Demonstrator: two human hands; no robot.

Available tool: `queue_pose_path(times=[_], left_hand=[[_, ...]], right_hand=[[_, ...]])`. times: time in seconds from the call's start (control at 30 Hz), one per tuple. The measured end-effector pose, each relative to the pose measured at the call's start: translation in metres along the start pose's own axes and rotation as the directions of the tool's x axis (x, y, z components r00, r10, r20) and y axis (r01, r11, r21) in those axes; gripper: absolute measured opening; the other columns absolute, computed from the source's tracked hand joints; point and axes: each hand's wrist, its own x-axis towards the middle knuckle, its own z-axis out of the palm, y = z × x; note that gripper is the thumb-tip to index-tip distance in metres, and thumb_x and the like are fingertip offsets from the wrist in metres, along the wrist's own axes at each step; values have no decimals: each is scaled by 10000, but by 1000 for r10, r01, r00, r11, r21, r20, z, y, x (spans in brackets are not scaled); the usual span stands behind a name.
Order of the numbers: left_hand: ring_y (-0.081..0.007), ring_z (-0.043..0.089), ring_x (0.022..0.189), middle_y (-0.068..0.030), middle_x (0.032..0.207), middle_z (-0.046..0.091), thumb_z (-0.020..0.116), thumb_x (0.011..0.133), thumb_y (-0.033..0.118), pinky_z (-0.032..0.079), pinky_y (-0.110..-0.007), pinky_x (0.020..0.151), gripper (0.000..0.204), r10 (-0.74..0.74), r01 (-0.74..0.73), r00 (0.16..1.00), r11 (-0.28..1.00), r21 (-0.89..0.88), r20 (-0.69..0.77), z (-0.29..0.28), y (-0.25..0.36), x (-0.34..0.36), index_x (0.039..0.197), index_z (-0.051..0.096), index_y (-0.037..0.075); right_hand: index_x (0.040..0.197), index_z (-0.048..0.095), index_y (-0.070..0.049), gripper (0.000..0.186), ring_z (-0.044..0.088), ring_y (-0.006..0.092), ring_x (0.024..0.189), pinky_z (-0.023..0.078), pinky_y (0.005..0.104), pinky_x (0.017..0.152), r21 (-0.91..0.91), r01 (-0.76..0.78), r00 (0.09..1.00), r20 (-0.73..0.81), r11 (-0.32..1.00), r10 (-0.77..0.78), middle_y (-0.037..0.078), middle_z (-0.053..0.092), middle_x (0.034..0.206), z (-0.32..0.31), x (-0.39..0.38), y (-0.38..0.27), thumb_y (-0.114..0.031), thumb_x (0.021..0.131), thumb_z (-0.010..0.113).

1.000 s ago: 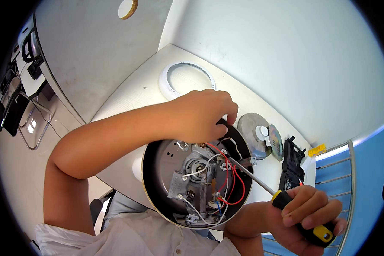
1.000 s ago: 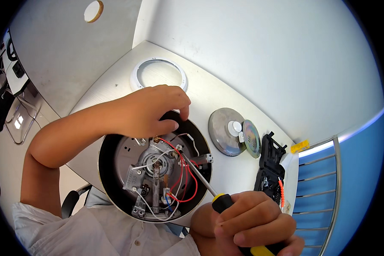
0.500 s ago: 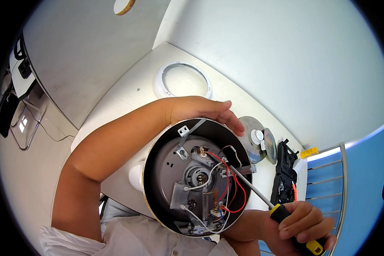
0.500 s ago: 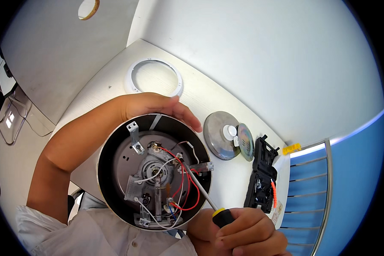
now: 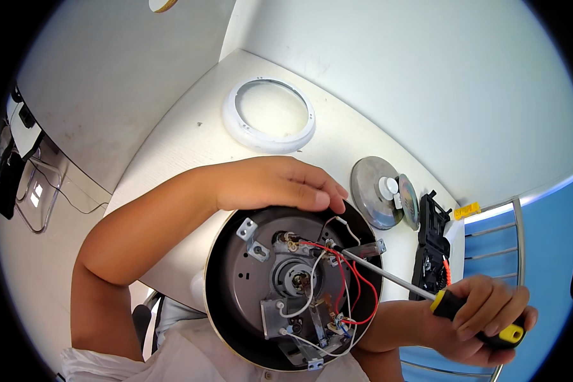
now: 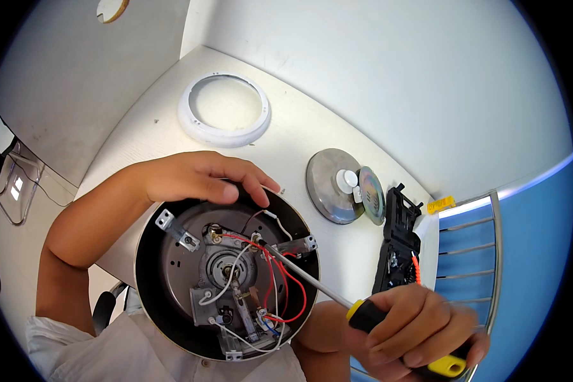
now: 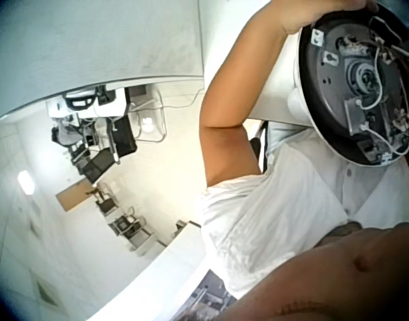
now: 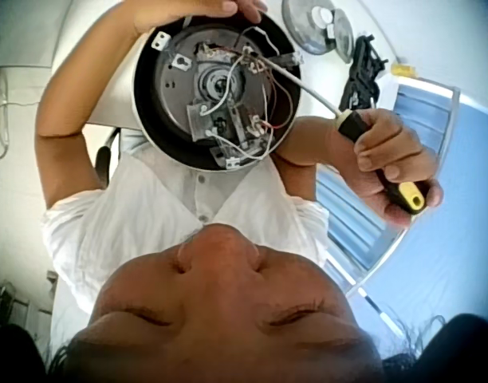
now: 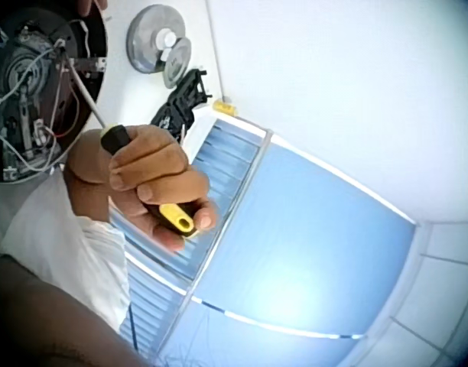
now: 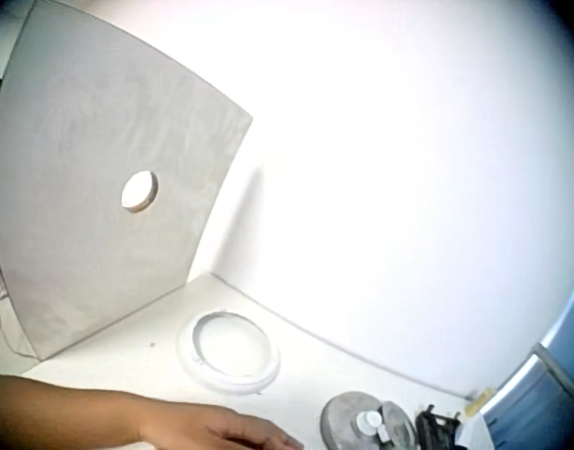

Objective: The person uses a screwdriver to tighten screws on a circular electronic device with exposed wiring. They repeatedly adjust wires and secure components inside the device's housing.

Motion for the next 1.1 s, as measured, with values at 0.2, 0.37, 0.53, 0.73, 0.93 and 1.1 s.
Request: queue_pose_path(times=[0.2, 0.37, 0.53, 0.73, 0.93, 1.1], left_hand=[[-303, 552, 1174, -153, 1330, 535, 676, 835, 182, 425, -379, 984, 311, 12, -27, 1000, 771, 636, 28, 10, 29, -8, 1135, 662, 105], [-301, 608, 1068, -127, 1336, 535, 676, 828, 170, 468, -379, 906, 247, 5, -94, 993, 655, 750, 120, 2, 42, 5, 1064, 685, 102], [-316, 587, 1105, -137, 1364, 508, 684, 811, 128, 459, -391, 919, 239, 43, -177, 974, 762, 623, 224, -3, 31, 12, 1047, 681, 93], [-339, 522, 1195, -155, 1390, 472, 697, 793, 106, 433, -411, 973, 288, -64, -77, 978, 779, 623, 200, -2, 21, 14, 1078, 651, 106], [-341, 523, 1172, -159, 1371, 478, 692, 796, 97, 439, -411, 969, 282, -2, -157, 969, 768, 620, 248, -3, 16, 14, 1074, 673, 143], [-330, 535, 1141, -152, 1356, 487, 694, 803, 100, 449, -401, 949, 259, -10, -152, 968, 772, 617, 250, -3, 15, 14, 1054, 692, 164]], right_hand=[[1073, 503, -49, 349, 475, 89, 388, 438, 195, 344, 25, -53, 997, -46, 998, 54, 52, 505, 715, -10, 9, 3, -314, 903, 654], [1065, 509, -26, 312, 449, 98, 381, 416, 201, 322, 159, -172, 984, -19, 972, 177, 60, 485, 706, -24, 19, 11, -251, 901, 650], [1063, 502, -9, 287, 446, 102, 372, 414, 203, 304, 229, -269, 963, 42, 935, 267, 65, 488, 693, -26, 34, 24, -196, 897, 642], [1014, 487, -30, 250, 487, 115, 352, 442, 224, 282, 324, -246, 969, 75, 914, 234, 80, 523, 636, -19, 41, 31, -138, 882, 669], [889, 539, -55, 191, 548, 89, 376, 509, 222, 307, 422, -146, 988, 104, 895, 113, 39, 566, 593, -10, 35, 23, -46, 799, 708], [1138, 547, -74, 318, 579, 148, 506, 490, 250, 393, 454, -167, 957, 288, 875, 34, 76, 579, 800, -12, 21, 21, -248, 890, 646]])
